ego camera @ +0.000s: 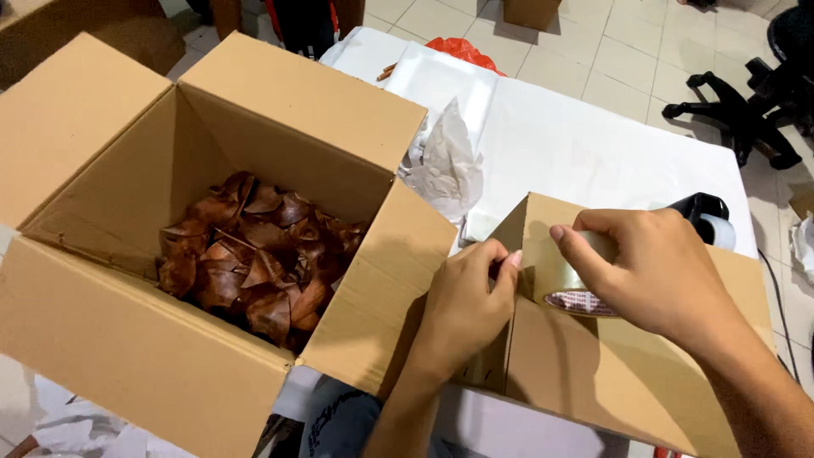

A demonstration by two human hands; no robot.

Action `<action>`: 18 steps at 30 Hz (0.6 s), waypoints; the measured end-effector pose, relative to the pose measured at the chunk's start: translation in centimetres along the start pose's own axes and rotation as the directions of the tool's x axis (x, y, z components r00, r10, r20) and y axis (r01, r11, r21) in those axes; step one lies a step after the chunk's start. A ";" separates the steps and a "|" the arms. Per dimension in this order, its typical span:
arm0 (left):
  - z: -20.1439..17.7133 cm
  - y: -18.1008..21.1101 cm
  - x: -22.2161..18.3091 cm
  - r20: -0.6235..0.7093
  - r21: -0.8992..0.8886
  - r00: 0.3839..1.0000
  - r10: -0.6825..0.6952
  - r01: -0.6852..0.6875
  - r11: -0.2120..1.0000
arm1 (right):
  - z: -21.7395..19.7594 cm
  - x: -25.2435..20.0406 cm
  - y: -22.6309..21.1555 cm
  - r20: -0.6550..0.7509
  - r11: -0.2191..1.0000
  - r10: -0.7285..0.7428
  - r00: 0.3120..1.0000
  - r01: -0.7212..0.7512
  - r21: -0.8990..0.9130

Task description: Packing a cardboard box with crumpled paper and sealing it with tape using a dispenser and a utility knife.

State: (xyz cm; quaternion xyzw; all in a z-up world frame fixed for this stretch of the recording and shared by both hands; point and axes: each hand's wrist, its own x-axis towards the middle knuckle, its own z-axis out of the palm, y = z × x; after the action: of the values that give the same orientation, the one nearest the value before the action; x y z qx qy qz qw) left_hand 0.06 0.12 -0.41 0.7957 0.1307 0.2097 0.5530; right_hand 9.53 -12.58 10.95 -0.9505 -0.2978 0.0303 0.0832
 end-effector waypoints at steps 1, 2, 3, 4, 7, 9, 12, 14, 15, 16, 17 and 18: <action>-0.2 -0.1 0.0 -0.005 -0.001 1.000 -0.003 0.003 1.000 | -0.1 0.0 -0.2 0.002 1.000 -0.005 1.000 0.005 -0.002; -0.4 -0.1 0.0 0.002 -0.007 1.000 0.000 0.000 1.000 | -0.1 0.0 -0.4 0.020 1.000 0.016 1.000 -0.016 -0.025; -0.5 -0.2 0.0 0.009 -0.013 1.000 0.003 -0.003 1.000 | -0.2 0.0 -0.6 0.036 0.998 0.038 0.999 -0.036 -0.048; -0.2 -0.8 0.1 0.008 -0.013 1.000 0.001 -0.001 1.000 | -0.2 0.0 -0.9 0.038 0.998 0.036 0.999 -0.035 -0.048; 0.4 -1.8 0.3 -0.023 0.066 0.990 0.138 -0.136 0.988 | -0.4 -0.2 -2.0 0.077 0.975 0.102 0.992 -0.085 -0.204; -0.2 -1.4 0.2 0.076 0.040 0.997 0.034 -0.037 0.999 | -1.0 -0.2 -2.9 0.165 0.945 0.192 0.967 -0.137 -0.296; 0.5 -2.3 0.1 0.027 0.076 0.993 0.117 -0.119 0.990 | -1.2 -0.1 -4.1 0.187 0.907 0.229 0.955 -0.140 -0.397; 0.5 -2.5 0.1 0.039 0.121 0.994 0.102 -0.106 0.987 | -1.0 0.2 -4.6 0.188 0.895 0.220 0.957 -0.122 -0.428; 0.6 -2.6 0.1 0.049 0.168 0.995 0.086 -0.093 0.981 | -0.9 0.4 -4.9 0.189 0.883 0.209 0.959 -0.102 -0.457; 0.5 -2.6 0.1 0.050 0.168 0.995 0.086 -0.093 0.981 | -0.9 0.6 -5.1 0.189 0.884 0.209 0.959 -0.103 -0.457; 0.5 -2.7 0.0 0.049 0.180 0.993 0.107 -0.115 0.977 | -0.9 0.8 -5.4 0.199 0.868 0.201 0.959 -0.081 -0.489; 0.5 -2.8 0.0 0.046 0.191 0.991 0.129 -0.136 0.972 | -0.8 1.0 -5.7 0.207 0.851 0.192 0.959 -0.058 -0.522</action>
State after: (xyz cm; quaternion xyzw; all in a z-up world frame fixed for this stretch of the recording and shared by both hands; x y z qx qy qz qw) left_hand 0.32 0.70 -3.19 0.8561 0.0879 0.2191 0.4597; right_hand 7.24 -7.52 12.76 -0.9442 -0.2402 0.0763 -0.2121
